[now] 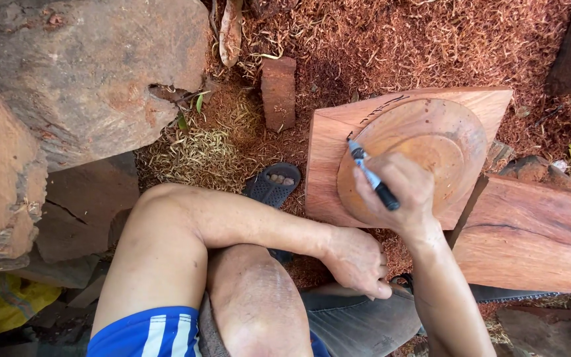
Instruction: Marking wood pieces with a marker to prepare for cutting.
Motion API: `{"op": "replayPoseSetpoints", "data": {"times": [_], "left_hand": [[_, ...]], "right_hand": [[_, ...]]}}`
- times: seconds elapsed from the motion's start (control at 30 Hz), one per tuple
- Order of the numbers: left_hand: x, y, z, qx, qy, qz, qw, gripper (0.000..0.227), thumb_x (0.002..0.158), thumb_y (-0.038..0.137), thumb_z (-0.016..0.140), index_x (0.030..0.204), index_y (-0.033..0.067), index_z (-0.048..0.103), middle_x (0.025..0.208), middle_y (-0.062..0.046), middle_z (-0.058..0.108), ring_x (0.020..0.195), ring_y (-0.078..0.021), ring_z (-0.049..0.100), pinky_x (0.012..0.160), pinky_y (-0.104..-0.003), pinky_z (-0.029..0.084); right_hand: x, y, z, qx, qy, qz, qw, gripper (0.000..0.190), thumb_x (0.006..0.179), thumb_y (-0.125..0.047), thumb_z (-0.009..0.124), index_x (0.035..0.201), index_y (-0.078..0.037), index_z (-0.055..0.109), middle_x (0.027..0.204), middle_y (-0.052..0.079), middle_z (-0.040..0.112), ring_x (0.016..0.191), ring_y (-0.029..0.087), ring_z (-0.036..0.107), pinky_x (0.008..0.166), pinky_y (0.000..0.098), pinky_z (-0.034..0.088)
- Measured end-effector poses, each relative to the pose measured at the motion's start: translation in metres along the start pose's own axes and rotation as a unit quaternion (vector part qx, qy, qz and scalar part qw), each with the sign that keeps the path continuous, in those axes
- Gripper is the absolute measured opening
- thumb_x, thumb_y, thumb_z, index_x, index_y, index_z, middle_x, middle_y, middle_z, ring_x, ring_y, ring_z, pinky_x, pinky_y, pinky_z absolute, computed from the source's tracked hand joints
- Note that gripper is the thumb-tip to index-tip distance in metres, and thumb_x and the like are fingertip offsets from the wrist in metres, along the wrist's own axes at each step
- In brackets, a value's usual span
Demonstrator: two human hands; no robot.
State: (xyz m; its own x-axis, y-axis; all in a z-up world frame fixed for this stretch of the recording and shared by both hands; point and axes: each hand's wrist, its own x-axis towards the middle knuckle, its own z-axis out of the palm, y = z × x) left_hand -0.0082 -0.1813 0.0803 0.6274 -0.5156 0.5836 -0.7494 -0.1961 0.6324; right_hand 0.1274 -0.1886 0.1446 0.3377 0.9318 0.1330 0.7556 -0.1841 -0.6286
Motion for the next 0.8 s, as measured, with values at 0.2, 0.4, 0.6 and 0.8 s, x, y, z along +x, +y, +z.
{"op": "replayPoseSetpoints", "data": {"times": [0.2, 0.4, 0.6, 0.8], "left_hand": [[-0.002, 0.001, 0.004, -0.055, -0.047, 0.009, 0.997, 0.036, 0.096, 0.042, 0.056, 0.085, 0.0089, 0.051, 0.056, -0.012, 0.060, 0.054, -0.0349, 0.065, 0.045, -0.051, 0.047], [0.000, 0.002, 0.009, -0.074, -0.077, 0.001, 0.994, 0.036, 0.097, 0.042, 0.055, 0.085, 0.0092, 0.051, 0.054, -0.011, 0.061, 0.052, -0.0347, 0.066, 0.044, -0.051, 0.047], [-0.007, 0.007, 0.016, -0.120, -0.079, -0.027, 0.989, 0.035, 0.094, 0.042, 0.061, 0.084, 0.0088, 0.056, 0.055, -0.012, 0.064, 0.055, -0.0370, 0.066, 0.050, -0.053, 0.047], [-0.013, 0.020, 0.031, -0.415, -0.337, -0.179, 0.826, 0.038, 0.088, 0.041, 0.071, 0.091, 0.0032, 0.072, 0.066, -0.015, 0.072, 0.056, -0.0280, 0.070, 0.051, -0.045, 0.053]], "right_hand": [[-0.012, -0.017, -0.002, 0.024, -0.079, -0.028, 0.996, 0.017, 0.085, -0.005, 0.083, 0.093, -0.003, 0.068, 0.083, 0.010, 0.069, 0.069, 0.023, 0.068, 0.060, 0.0342, 0.053], [-0.011, -0.003, 0.005, 0.005, 0.005, -0.019, 1.000, 0.017, 0.094, -0.001, 0.082, 0.100, 0.000, 0.066, 0.091, 0.010, 0.069, 0.077, 0.022, 0.069, 0.065, 0.0344, 0.054], [-0.013, -0.021, 0.004, -0.020, -0.076, -0.028, 0.996, 0.018, 0.086, -0.005, 0.084, 0.096, -0.003, 0.069, 0.084, 0.008, 0.065, 0.068, 0.024, 0.064, 0.061, 0.0371, 0.052], [-0.041, -0.020, -0.008, 0.027, -0.145, -0.015, 0.989, 0.021, 0.079, -0.005, 0.083, 0.096, -0.003, 0.071, 0.086, 0.008, 0.067, 0.068, 0.025, 0.065, 0.059, 0.0376, 0.052]]}}
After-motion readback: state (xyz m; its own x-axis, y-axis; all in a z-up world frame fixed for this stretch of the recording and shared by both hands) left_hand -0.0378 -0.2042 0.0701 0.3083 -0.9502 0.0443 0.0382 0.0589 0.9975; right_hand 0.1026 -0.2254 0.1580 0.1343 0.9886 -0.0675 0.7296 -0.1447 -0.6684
